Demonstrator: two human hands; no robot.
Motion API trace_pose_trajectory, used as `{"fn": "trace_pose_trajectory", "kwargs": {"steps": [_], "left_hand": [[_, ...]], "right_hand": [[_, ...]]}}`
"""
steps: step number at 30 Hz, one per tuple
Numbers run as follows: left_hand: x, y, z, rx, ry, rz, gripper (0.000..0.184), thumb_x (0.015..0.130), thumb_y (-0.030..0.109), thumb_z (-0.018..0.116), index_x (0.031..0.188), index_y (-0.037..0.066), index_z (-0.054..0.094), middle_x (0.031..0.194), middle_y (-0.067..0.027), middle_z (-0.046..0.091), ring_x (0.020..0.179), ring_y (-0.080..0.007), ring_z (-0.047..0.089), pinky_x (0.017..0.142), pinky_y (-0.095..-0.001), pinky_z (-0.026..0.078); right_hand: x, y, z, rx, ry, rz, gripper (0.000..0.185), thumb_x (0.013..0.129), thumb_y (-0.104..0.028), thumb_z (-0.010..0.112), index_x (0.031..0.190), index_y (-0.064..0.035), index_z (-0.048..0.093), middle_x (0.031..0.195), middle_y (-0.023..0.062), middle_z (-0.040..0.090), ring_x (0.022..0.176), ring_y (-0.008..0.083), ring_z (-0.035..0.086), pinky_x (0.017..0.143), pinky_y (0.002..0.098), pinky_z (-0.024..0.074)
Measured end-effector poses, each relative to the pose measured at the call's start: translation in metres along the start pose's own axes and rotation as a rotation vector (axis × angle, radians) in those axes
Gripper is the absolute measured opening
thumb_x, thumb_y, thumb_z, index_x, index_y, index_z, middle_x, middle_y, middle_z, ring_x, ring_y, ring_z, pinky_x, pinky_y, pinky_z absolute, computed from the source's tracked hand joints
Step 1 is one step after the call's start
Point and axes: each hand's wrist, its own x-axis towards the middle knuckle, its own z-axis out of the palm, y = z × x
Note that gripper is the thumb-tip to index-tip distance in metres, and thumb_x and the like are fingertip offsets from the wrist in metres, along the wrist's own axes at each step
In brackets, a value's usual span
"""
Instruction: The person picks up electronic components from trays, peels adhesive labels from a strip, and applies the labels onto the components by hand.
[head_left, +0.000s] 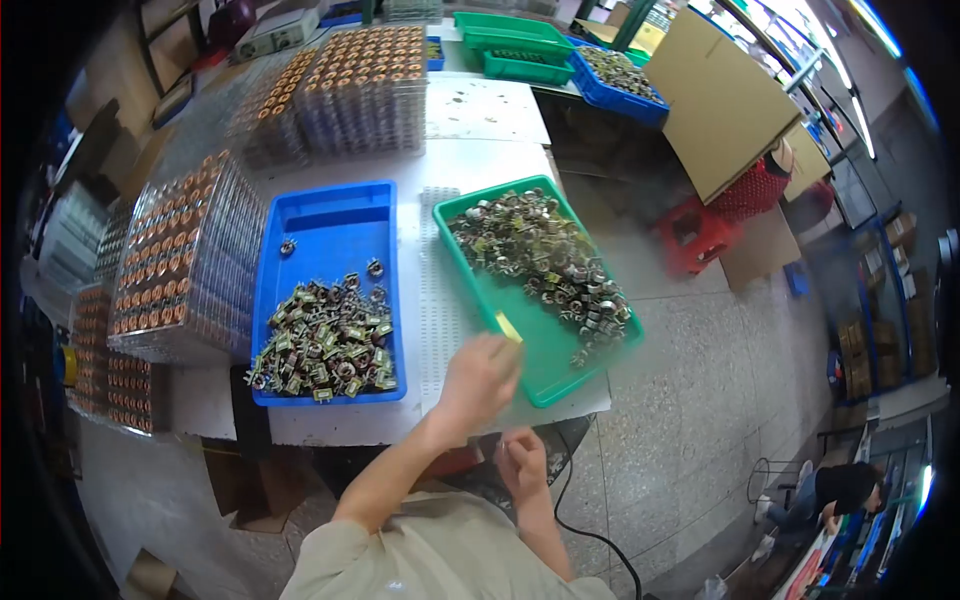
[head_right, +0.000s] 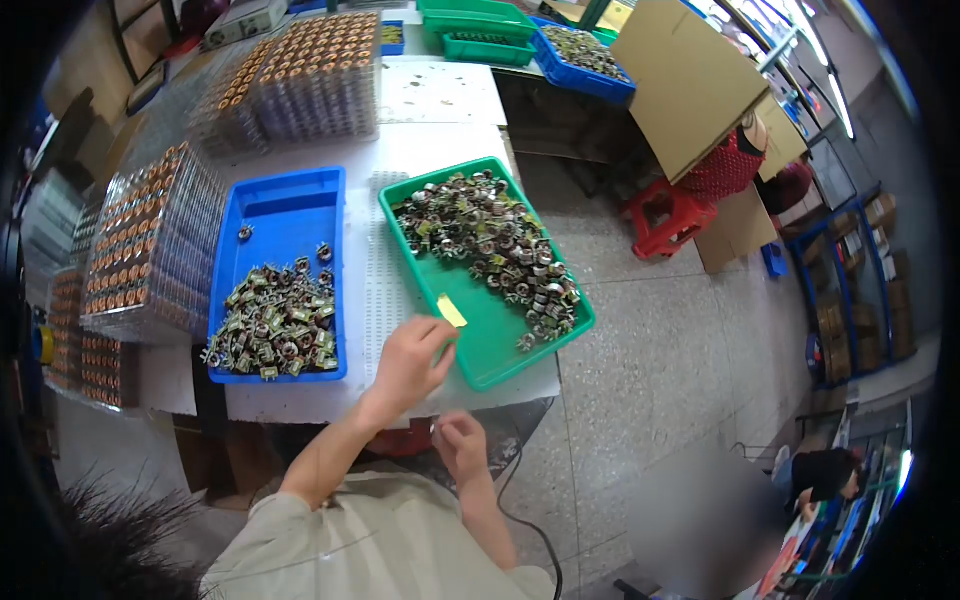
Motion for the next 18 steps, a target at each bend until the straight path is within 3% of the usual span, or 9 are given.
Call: {"fn": "trace_pose_trajectory", "kwargs": {"steps": [2, 4, 7, 11, 18], "left_hand": [[0.036, -0.011, 0.027, 0.107, 0.005, 0.124, 0.022, 0.081, 0.011, 0.074, 0.101, 0.007, 0.067, 0.098, -0.0099, 0.066, 0.087, -0.0299, 0.064, 0.073, -0.0425, 0.052], [0.071, -0.018, 0.051, 0.229, -0.031, 0.117, 0.028, 0.079, 0.015, 0.071, 0.105, 0.006, 0.065, 0.095, -0.0107, 0.064, 0.092, -0.0306, 0.062, 0.078, -0.0435, 0.052], [0.109, -0.035, 0.083, 0.324, 0.016, -0.055, 0.034, 0.083, 0.025, 0.073, 0.109, 0.004, 0.064, 0.098, -0.013, 0.067, 0.095, -0.0316, 0.064, 0.081, -0.0442, 0.053], [0.13, -0.048, 0.1, 0.5, -0.027, -0.357, 0.048, 0.087, 0.049, 0.072, 0.101, 0.003, 0.068, 0.096, -0.017, 0.07, 0.093, -0.0346, 0.067, 0.082, -0.045, 0.056], [0.133, -0.054, 0.093, 0.144, -0.038, -0.413, 0.04, 0.083, 0.04, 0.076, 0.092, 0.002, 0.067, 0.087, -0.0175, 0.069, 0.086, -0.0348, 0.069, 0.078, -0.0463, 0.054]], "right_hand": [[-0.011, 0.004, -0.008, 0.117, -0.123, 0.0, 0.009, 0.09, 0.002, 0.069, 0.095, -0.0019, 0.064, 0.09, 0.0068, 0.061, 0.08, 0.0169, 0.06, 0.069, 0.0266, 0.0495], [-0.017, 0.009, -0.022, 0.128, -0.113, 0.007, 0.01, 0.09, 0.001, 0.071, 0.096, -0.0015, 0.064, 0.093, 0.0068, 0.061, 0.084, 0.0166, 0.062, 0.073, 0.0259, 0.0514], [-0.027, 0.01, -0.041, 0.066, -0.039, -0.007, 0.01, 0.09, 0.0, 0.071, 0.098, -0.0019, 0.065, 0.099, 0.0061, 0.062, 0.089, 0.016, 0.063, 0.079, 0.0246, 0.0535], [-0.032, -0.002, -0.065, -0.113, 0.052, -0.089, 0.012, 0.089, -0.003, 0.074, 0.098, -0.003, 0.066, 0.101, 0.0047, 0.064, 0.091, 0.0145, 0.063, 0.076, 0.0242, 0.0534], [-0.032, -0.025, -0.081, 0.078, 0.048, -0.096, 0.012, 0.089, -0.004, 0.075, 0.098, -0.0038, 0.067, 0.099, 0.0037, 0.064, 0.092, 0.0148, 0.063, 0.073, 0.024, 0.0523]]}}
